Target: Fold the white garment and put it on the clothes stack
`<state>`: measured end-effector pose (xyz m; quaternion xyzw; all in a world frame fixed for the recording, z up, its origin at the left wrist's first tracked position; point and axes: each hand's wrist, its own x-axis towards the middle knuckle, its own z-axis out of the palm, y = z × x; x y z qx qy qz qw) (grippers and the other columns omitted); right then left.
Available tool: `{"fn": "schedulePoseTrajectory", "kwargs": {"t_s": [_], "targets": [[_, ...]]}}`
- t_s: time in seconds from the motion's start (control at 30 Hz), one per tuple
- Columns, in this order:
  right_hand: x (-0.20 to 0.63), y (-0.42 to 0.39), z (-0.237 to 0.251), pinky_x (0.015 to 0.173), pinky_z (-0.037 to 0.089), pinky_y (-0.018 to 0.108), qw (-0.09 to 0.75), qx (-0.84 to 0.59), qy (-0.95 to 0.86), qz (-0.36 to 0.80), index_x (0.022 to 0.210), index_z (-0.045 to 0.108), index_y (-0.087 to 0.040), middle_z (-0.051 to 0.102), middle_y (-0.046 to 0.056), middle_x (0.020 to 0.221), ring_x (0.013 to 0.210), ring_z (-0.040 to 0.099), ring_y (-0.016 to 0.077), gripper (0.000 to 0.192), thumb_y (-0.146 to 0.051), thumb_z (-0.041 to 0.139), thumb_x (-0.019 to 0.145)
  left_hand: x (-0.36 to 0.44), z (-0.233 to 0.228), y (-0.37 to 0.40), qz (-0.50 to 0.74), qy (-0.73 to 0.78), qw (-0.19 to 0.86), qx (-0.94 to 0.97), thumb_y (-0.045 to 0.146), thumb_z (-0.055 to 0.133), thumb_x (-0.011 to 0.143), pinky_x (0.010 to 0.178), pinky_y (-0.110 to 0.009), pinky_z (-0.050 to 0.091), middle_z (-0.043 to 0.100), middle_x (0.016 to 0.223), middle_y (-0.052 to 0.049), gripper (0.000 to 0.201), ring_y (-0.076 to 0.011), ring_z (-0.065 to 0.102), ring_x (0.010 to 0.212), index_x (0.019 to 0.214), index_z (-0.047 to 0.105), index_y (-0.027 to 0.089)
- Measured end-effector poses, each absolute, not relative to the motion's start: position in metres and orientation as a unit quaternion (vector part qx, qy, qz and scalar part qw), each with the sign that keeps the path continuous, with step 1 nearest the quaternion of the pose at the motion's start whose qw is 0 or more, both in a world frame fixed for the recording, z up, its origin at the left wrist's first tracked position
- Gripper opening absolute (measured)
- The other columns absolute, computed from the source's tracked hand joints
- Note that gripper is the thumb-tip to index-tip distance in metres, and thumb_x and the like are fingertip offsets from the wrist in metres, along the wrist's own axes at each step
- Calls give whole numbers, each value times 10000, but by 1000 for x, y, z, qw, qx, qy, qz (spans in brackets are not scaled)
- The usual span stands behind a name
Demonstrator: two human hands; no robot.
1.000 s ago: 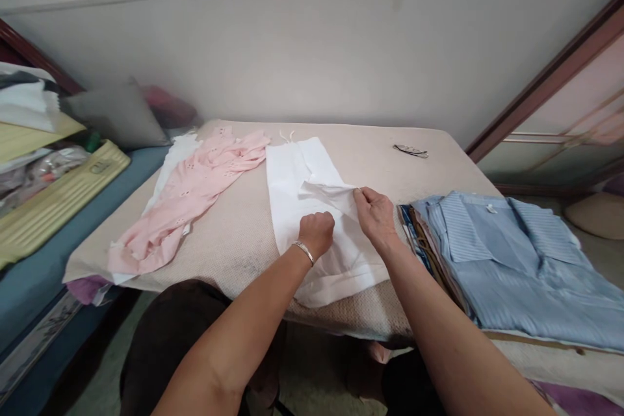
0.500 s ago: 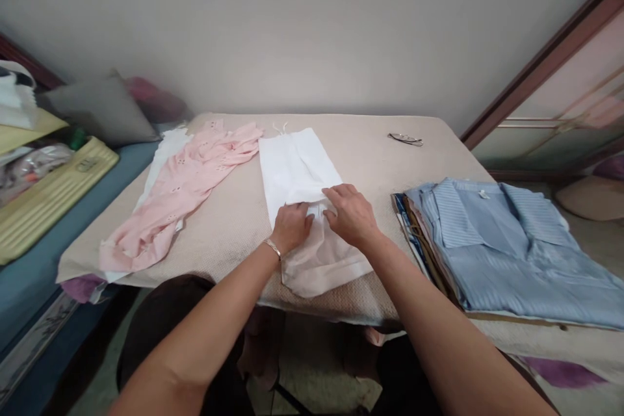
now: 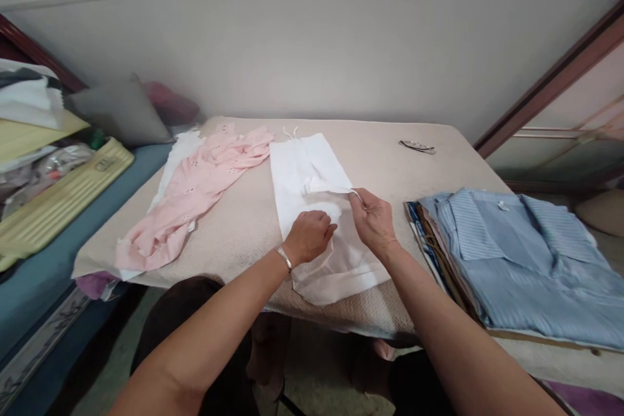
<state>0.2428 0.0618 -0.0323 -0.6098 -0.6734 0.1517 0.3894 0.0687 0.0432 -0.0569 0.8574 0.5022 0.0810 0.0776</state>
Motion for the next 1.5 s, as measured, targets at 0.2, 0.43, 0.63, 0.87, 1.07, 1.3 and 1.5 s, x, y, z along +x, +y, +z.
{"fn": "schedulePoseTrajectory", "kwargs": {"t_s": [0.2, 0.43, 0.63, 0.87, 1.07, 1.3, 1.5], "targets": [[253, 71, -26, 636, 342, 254, 527, -608, -556, 209, 679, 546, -202, 474, -36, 649, 662, 447, 144, 345, -408, 454, 940, 106, -68, 79, 93, 569, 59, 815, 394, 536, 969, 792, -345, 495, 610, 1119, -117, 275, -254, 600, 1025, 1128, 570, 172], [257, 72, -27, 595, 324, 257, 559, -603, -519, 233, 644, 421, -227, 354, -47, 633, 629, 367, 137, 347, -433, 453, 922, 107, -88, 71, 146, 577, 48, 802, 512, 406, 1015, 1030, -414, 432, 570, 1348, -150, 432, -273, 523, 1254, 1234, 571, 178], [254, 67, -29, 726, 426, 267, 514, -595, -579, 215, 851, 669, -184, 638, 16, 789, 774, 563, 185, 402, -452, 395, 972, 100, -97, 65, 140, 527, 34, 838, 472, 295, 1053, 1187, -534, 242, 404, 1589, -108, 483, -274, 292, 1494, 1441, 466, 240], [247, 55, -39, 991, 440, 306, 398, -529, -722, 201, 1177, 720, -237, 717, 59, 1221, 1120, 640, 206, 346, -316, 439, 991, 76, -82, 89, 79, 492, 90, 862, 439, 375, 1036, 1154, -474, 325, 546, 1459, -124, 450, -259, 450, 1388, 1398, 522, 216], [249, 35, -50, 937, 467, 331, 123, -469, -846, 222, 1116, 753, -235, 729, 72, 1164, 1078, 655, 242, 259, -363, 648, 916, 0, -31, 46, -2, 506, 80, 859, 284, 506, 959, 965, -365, 464, 669, 1105, -101, 170, -249, 611, 1102, 1033, 640, 211], [243, 20, -39, 873, 460, 320, 147, -484, -842, 188, 1133, 704, -220, 717, 66, 1112, 1033, 648, 230, 263, -328, 683, 894, -10, -39, -54, 16, 547, 111, 830, 482, 608, 889, 790, -354, 483, 648, 1036, -63, 292, -247, 628, 950, 1032, 533, 239], [222, -10, -29, 642, 353, 295, 43, -448, -879, 158, 777, 663, -216, 686, 27, 812, 732, 621, 183, 163, -236, 578, 915, 7, -60, -58, 63, 588, 113, 799, 232, 523, 871, 729, -329, 445, 663, 925, -32, 69, -211, 634, 846, 937, 541, 241]]}}
